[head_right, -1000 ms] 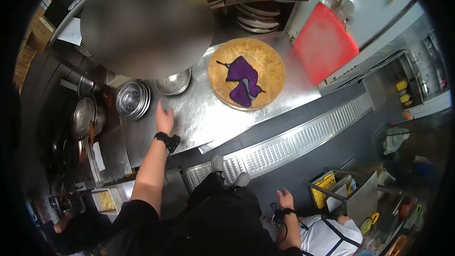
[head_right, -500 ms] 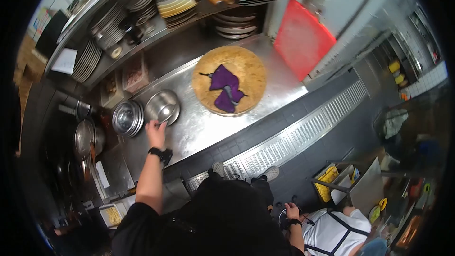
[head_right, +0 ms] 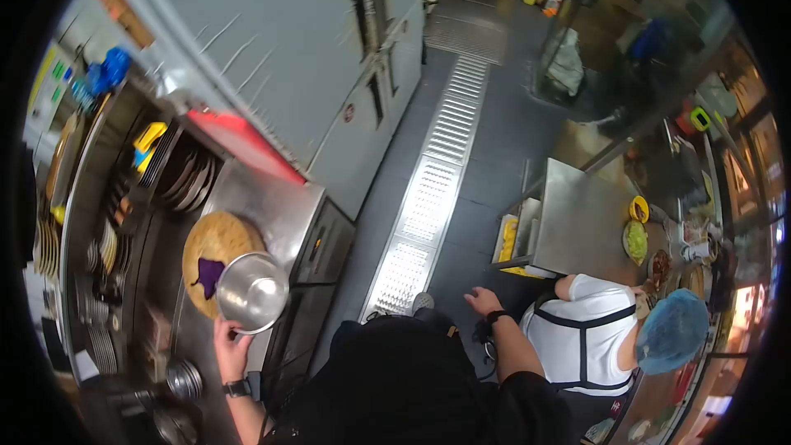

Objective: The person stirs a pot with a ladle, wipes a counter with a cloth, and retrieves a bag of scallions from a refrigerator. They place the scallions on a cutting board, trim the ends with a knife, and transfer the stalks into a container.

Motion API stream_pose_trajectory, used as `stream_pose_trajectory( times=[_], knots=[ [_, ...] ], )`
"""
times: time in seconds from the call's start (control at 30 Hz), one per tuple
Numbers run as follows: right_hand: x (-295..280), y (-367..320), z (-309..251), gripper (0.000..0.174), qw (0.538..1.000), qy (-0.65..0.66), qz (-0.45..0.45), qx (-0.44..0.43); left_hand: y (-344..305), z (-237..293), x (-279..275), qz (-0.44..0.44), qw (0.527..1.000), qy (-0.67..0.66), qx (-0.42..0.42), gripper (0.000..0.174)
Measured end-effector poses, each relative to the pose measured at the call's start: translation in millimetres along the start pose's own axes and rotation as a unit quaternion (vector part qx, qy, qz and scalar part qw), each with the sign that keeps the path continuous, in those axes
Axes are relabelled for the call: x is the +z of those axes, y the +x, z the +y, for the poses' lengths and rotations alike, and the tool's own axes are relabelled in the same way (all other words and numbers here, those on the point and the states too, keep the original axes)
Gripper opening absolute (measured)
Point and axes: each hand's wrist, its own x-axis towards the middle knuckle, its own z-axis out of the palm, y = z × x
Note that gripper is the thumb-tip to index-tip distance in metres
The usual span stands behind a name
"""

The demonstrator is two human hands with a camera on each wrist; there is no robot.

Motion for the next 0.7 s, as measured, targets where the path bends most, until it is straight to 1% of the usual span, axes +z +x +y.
stream_pose_trajectory(
  times=[0.07, 0.1, 0.17, 0.23, 0.3, 0.37, 0.4, 0.43, 0.47, 0.5, 0.53, 0.57, 0.6, 0.63, 0.67, 0.7],
  knots=[
    [-28.9, 20.7, -1.4, 0.057, 0.998, -0.053, 0.024, -0.040, 35.3, 35.3, 50.5, -0.050, 0.997, 0.013, 0.063, 0.033],
    [-43.3, 30.1, -2.1, 0.057, 0.998, -0.049, 0.029, -0.032, 53.1, 54.5, 73.2, -0.078, 0.992, 0.022, 0.092, 0.034],
    [-68.1, 49.1, -4.0, 0.055, 0.994, -0.026, 0.085, -0.067, 86.6, 85.8, 112.7, -0.113, 0.989, 0.011, 0.093, 0.036],
    [-91.3, 63.9, -3.5, 0.055, 0.994, 0.006, 0.096, -0.044, 123.7, 106.3, 150.4, -0.202, 0.976, -0.026, 0.079, 0.036],
    [-113.5, 80.9, -2.0, 0.055, 0.992, 0.026, 0.123, -0.028, 164.5, 116.5, 186.1, -0.226, 0.971, -0.024, 0.080, 0.036],
    [-131.6, 91.9, 0.5, 0.056, 0.991, 0.039, 0.124, 0.010, 211.0, 136.8, 223.6, -0.260, 0.959, -0.002, 0.109, 0.037],
    [-140.0, 95.3, 0.7, 0.056, 0.991, 0.044, 0.127, 0.019, 233.7, 143.8, 243.2, -0.262, 0.959, -0.004, 0.109, 0.037],
    [-139.4, 107.8, 14.0, 0.055, 0.990, 0.027, 0.131, 0.036, 256.8, 153.6, 265.3, -0.265, 0.957, -0.010, 0.114, 0.037],
    [-138.9, 117.1, 25.2, 0.055, 0.990, 0.031, 0.133, 0.040, 281.6, 164.3, 286.9, -0.249, 0.956, 0.003, 0.156, 0.037],
    [-147.3, 120.8, 24.1, 0.054, 0.990, 0.048, 0.115, 0.066, 310.1, 175.7, 307.9, -0.230, 0.952, 0.018, 0.199, 0.037],
    [-149.4, 127.0, 26.9, 0.052, 0.988, 0.060, 0.116, 0.080, 338.1, 185.3, 331.3, -0.234, 0.953, 0.013, 0.190, 0.038],
    [-156.6, 131.6, 22.9, 0.051, 0.987, 0.062, 0.106, 0.105, 367.8, 201.8, 353.5, -0.236, 0.951, 0.013, 0.201, 0.038],
    [-159.5, 137.3, 22.8, 0.047, 0.983, 0.092, 0.092, 0.127, 398.8, 223.4, 376.3, -0.269, 0.942, -0.035, 0.196, 0.038],
    [-153.2, 145.6, 30.2, 0.047, 0.978, 0.122, 0.103, 0.132, 429.7, 244.0, 398.5, -0.302, 0.931, -0.083, 0.188, 0.038],
    [-165.2, 148.2, 14.8, 0.047, 0.972, 0.127, 0.098, 0.173, 462.4, 262.8, 422.9, -0.320, 0.922, -0.079, 0.205, 0.037],
    [-160.1, 158.6, 19.5, 0.049, 0.967, 0.131, 0.099, 0.193, 490.6, 287.3, 445.4, -0.324, 0.919, -0.077, 0.210, 0.037]
  ],
)
